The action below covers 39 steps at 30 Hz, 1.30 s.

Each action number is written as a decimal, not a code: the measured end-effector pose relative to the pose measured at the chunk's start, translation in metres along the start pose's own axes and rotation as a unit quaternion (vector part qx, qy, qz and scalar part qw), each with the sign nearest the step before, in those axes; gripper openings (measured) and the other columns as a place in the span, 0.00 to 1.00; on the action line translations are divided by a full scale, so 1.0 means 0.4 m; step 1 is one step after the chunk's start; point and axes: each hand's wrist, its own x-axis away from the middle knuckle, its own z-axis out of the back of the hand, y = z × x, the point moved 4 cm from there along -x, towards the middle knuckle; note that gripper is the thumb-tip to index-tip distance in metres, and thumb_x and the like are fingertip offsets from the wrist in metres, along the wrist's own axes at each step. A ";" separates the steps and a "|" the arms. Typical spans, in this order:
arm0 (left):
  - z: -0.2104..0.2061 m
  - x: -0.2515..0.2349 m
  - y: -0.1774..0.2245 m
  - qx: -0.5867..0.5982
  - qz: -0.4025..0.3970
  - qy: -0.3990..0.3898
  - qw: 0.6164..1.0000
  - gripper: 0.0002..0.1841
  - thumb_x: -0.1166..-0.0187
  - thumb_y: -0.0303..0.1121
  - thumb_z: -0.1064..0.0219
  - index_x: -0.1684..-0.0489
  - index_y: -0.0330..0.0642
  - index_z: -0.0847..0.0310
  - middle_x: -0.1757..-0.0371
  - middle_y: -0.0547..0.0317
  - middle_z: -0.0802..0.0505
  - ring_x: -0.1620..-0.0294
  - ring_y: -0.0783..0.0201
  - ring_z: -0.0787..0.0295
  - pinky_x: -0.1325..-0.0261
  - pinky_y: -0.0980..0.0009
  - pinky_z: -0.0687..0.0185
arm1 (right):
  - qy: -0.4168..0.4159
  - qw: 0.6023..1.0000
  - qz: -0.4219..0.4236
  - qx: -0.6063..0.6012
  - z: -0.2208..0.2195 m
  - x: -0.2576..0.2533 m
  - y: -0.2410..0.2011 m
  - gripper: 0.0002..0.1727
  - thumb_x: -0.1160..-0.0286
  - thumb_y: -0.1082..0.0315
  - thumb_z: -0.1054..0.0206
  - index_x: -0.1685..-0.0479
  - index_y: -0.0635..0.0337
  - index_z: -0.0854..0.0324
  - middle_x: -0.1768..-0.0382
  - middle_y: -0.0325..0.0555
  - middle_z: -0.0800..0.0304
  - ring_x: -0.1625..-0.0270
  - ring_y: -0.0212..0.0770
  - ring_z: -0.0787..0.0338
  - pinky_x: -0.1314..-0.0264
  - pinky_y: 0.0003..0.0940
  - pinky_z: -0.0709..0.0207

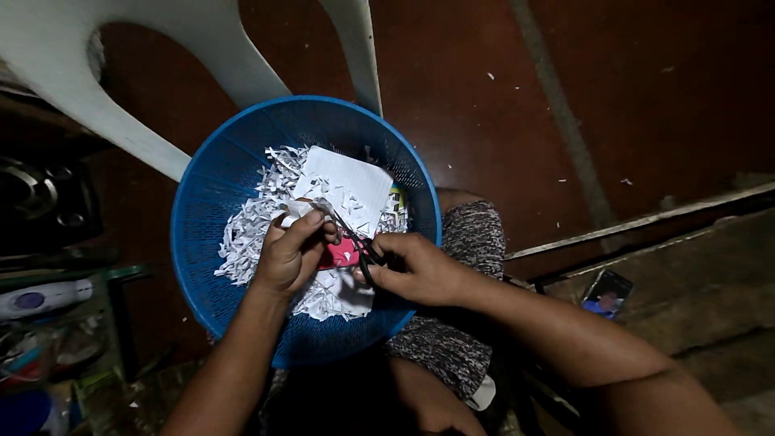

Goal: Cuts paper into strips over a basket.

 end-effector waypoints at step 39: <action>0.030 -0.003 0.016 -0.073 -0.030 -0.048 0.996 0.09 0.22 0.41 0.28 0.52 0.51 0.15 0.63 0.63 0.08 0.65 0.68 0.11 0.56 0.68 0.11 | 0.002 1.000 0.022 -0.020 0.003 0.001 -0.002 0.22 0.14 0.46 0.37 0.64 0.57 0.17 0.74 0.37 0.19 0.72 0.29 0.20 0.68 0.28 0.24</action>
